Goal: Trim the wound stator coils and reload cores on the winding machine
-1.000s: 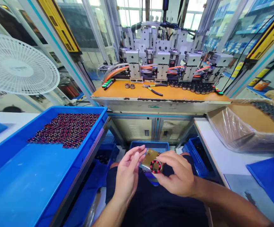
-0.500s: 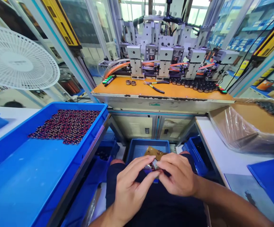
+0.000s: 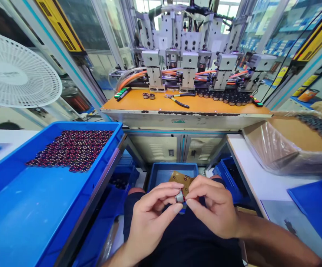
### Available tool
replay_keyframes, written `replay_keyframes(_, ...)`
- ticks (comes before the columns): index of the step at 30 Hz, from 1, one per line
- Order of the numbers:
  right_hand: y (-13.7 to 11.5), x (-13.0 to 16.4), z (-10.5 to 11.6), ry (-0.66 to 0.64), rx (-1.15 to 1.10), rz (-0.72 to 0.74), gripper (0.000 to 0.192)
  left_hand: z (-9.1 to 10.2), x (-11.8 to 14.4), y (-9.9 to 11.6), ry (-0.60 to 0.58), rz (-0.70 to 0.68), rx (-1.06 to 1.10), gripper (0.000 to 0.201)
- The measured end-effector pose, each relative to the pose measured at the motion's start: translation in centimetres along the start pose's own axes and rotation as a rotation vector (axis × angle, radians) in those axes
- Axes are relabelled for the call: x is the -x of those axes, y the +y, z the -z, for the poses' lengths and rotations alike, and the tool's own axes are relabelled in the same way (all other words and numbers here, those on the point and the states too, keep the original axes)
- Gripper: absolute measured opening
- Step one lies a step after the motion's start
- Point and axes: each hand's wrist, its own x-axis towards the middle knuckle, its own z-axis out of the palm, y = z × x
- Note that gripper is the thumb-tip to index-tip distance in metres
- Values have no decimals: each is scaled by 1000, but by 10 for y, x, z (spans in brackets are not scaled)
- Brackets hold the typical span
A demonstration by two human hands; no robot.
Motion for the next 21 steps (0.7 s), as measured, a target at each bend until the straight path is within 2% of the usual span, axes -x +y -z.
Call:
replay_keyframes(4, 1, -4, 29, 18, -28, -179, 15, 7, -1, 0, 53, -66, -108, 27)
replay_keyframes(6, -2, -13, 49, 36, 42, -180, 15, 13, -3, 2, 60, -129, -207, 27)
replay_keyframes(8, -9, -26, 63, -6, 259, -10, 12, 18, -5, 5, 37, -186, -322, 27)
replay_keyframes(10, -19, -40, 64, -177, 547, 263, 17, 20, -8, 10, -2, -240, -436, 28)
replay_keyframes(13, -26, -58, 48, -481, 816, 626, 13, 19, -12, 17, -55, -342, -552, 30)
replay_keyframes(15, -23, -65, 36, -537, 855, 742, 19, 19, -12, 18, -63, -389, -566, 31)
replay_keyframes(17, -17, -66, 25, -515, 799, 704, 22, 21, -10, 15, -22, -393, -538, 31)
replay_keyframes(18, -15, -66, 21, -515, 724, 597, 22, 23, -8, 12, 12, -388, -516, 31)
replay_keyframes(21, -8, -64, 14, -591, 457, 152, 21, 31, -6, 1, 66, -408, -477, 25)
